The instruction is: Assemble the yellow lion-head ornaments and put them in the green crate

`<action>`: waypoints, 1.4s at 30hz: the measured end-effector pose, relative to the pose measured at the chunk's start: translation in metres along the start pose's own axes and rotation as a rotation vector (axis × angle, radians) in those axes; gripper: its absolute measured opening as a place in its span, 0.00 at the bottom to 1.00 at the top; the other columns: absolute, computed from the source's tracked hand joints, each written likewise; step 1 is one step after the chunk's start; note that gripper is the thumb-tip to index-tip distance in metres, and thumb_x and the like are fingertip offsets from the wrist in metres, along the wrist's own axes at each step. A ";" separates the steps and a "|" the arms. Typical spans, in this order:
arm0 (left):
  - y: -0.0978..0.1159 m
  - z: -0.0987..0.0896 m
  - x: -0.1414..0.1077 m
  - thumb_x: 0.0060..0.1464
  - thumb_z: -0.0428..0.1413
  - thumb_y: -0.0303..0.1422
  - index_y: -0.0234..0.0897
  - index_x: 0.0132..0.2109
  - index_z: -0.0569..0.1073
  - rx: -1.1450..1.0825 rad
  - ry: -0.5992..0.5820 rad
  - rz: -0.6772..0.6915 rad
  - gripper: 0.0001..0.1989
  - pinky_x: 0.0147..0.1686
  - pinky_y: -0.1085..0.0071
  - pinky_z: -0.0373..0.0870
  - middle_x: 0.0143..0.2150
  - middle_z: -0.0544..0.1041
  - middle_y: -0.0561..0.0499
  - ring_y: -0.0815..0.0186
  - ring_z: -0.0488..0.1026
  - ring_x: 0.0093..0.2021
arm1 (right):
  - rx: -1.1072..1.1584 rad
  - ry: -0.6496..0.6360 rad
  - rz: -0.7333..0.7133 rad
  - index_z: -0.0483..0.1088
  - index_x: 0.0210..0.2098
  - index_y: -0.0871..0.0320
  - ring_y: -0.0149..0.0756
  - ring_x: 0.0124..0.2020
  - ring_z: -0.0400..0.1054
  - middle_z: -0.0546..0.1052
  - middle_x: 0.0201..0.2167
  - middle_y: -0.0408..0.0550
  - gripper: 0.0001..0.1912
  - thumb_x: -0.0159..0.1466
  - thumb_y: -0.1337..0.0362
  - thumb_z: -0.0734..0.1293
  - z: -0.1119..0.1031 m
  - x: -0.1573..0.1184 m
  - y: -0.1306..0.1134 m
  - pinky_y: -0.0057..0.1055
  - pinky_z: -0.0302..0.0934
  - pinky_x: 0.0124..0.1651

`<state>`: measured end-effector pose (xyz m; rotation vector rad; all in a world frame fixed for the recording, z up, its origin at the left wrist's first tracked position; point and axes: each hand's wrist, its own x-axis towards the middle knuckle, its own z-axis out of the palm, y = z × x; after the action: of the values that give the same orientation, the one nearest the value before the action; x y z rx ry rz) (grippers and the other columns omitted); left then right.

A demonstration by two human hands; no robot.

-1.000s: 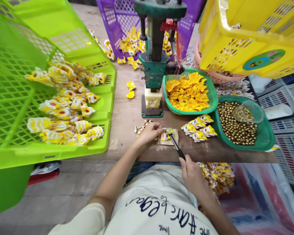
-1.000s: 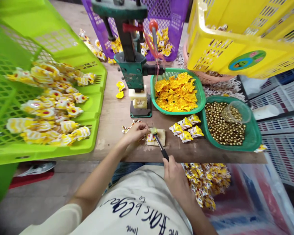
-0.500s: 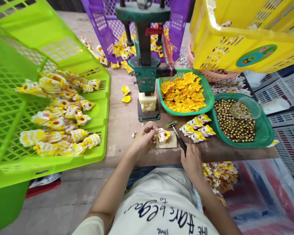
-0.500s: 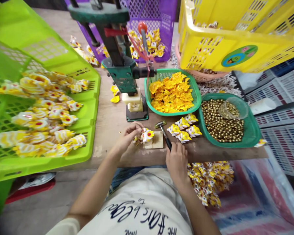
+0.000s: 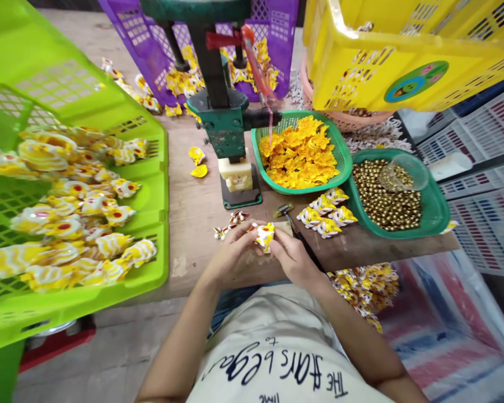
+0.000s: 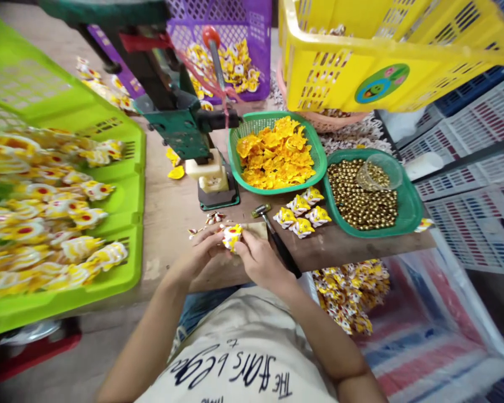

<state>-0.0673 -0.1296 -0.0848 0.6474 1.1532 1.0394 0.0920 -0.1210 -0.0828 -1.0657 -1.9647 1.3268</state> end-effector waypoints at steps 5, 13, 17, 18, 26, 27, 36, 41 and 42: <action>-0.007 -0.003 0.002 0.47 0.64 0.42 0.36 0.36 0.74 -0.019 -0.016 0.006 0.16 0.28 0.73 0.74 0.33 0.76 0.51 0.69 0.73 0.28 | -0.369 0.329 0.106 0.74 0.46 0.55 0.41 0.47 0.72 0.78 0.42 0.51 0.14 0.70 0.59 0.59 -0.063 0.000 0.035 0.35 0.65 0.50; -0.011 0.001 0.011 0.50 0.63 0.38 0.33 0.47 0.72 -0.262 0.007 -0.073 0.19 0.33 0.71 0.78 0.35 0.80 0.47 0.65 0.79 0.29 | -0.873 0.353 0.663 0.77 0.33 0.63 0.44 0.39 0.73 0.80 0.35 0.57 0.07 0.57 0.74 0.66 -0.223 0.000 0.103 0.35 0.62 0.45; -0.012 0.007 0.014 0.50 0.62 0.37 0.31 0.45 0.71 -0.303 0.013 -0.067 0.17 0.32 0.71 0.78 0.35 0.80 0.47 0.64 0.79 0.30 | -0.838 0.327 0.625 0.77 0.27 0.63 0.41 0.36 0.73 0.80 0.32 0.56 0.07 0.54 0.76 0.67 -0.223 0.004 0.113 0.34 0.62 0.45; -0.013 0.009 0.015 0.50 0.62 0.36 0.31 0.44 0.72 -0.304 0.019 -0.056 0.17 0.31 0.71 0.77 0.34 0.79 0.48 0.65 0.78 0.30 | -0.826 0.347 0.615 0.77 0.28 0.64 0.41 0.36 0.73 0.80 0.32 0.57 0.07 0.54 0.76 0.66 -0.222 0.002 0.113 0.35 0.62 0.46; -0.028 0.023 0.022 0.54 0.59 0.39 0.34 0.42 0.70 -0.177 -0.006 0.072 0.13 0.30 0.72 0.73 0.36 0.75 0.50 0.67 0.73 0.33 | -0.117 0.729 0.196 0.75 0.40 0.60 0.32 0.25 0.70 0.77 0.25 0.46 0.11 0.60 0.62 0.66 -0.171 -0.029 0.046 0.28 0.65 0.29; -0.030 0.026 0.022 0.55 0.58 0.39 0.35 0.44 0.70 -0.150 0.003 0.084 0.14 0.31 0.72 0.72 0.37 0.74 0.51 0.67 0.73 0.34 | 0.021 0.704 0.139 0.75 0.38 0.59 0.32 0.24 0.70 0.76 0.24 0.44 0.10 0.59 0.61 0.68 -0.153 -0.029 0.033 0.27 0.65 0.28; -0.025 0.053 0.009 0.61 0.50 0.45 0.39 0.58 0.64 0.146 0.028 0.199 0.23 0.38 0.70 0.69 0.47 0.72 0.48 0.65 0.70 0.40 | 0.181 0.521 0.093 0.72 0.41 0.57 0.30 0.28 0.72 0.76 0.32 0.45 0.08 0.64 0.60 0.67 -0.032 -0.020 0.002 0.27 0.69 0.32; -0.026 0.053 0.003 0.64 0.47 0.43 0.40 0.61 0.60 0.373 0.074 0.336 0.23 0.54 0.64 0.63 0.59 0.66 0.44 0.59 0.66 0.55 | -0.032 0.531 0.084 0.70 0.39 0.57 0.33 0.31 0.73 0.76 0.34 0.47 0.07 0.66 0.59 0.66 -0.023 -0.021 0.012 0.30 0.70 0.35; -0.025 0.053 0.003 0.64 0.47 0.42 0.39 0.62 0.59 0.402 0.074 0.358 0.22 0.56 0.63 0.61 0.59 0.66 0.43 0.59 0.65 0.56 | -0.066 0.543 0.070 0.70 0.40 0.57 0.33 0.32 0.73 0.77 0.34 0.47 0.07 0.66 0.60 0.66 -0.022 -0.020 0.014 0.31 0.70 0.36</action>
<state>-0.0092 -0.1325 -0.0909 1.1735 1.3569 1.1458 0.1248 -0.1241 -0.0876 -1.3669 -1.5801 0.8830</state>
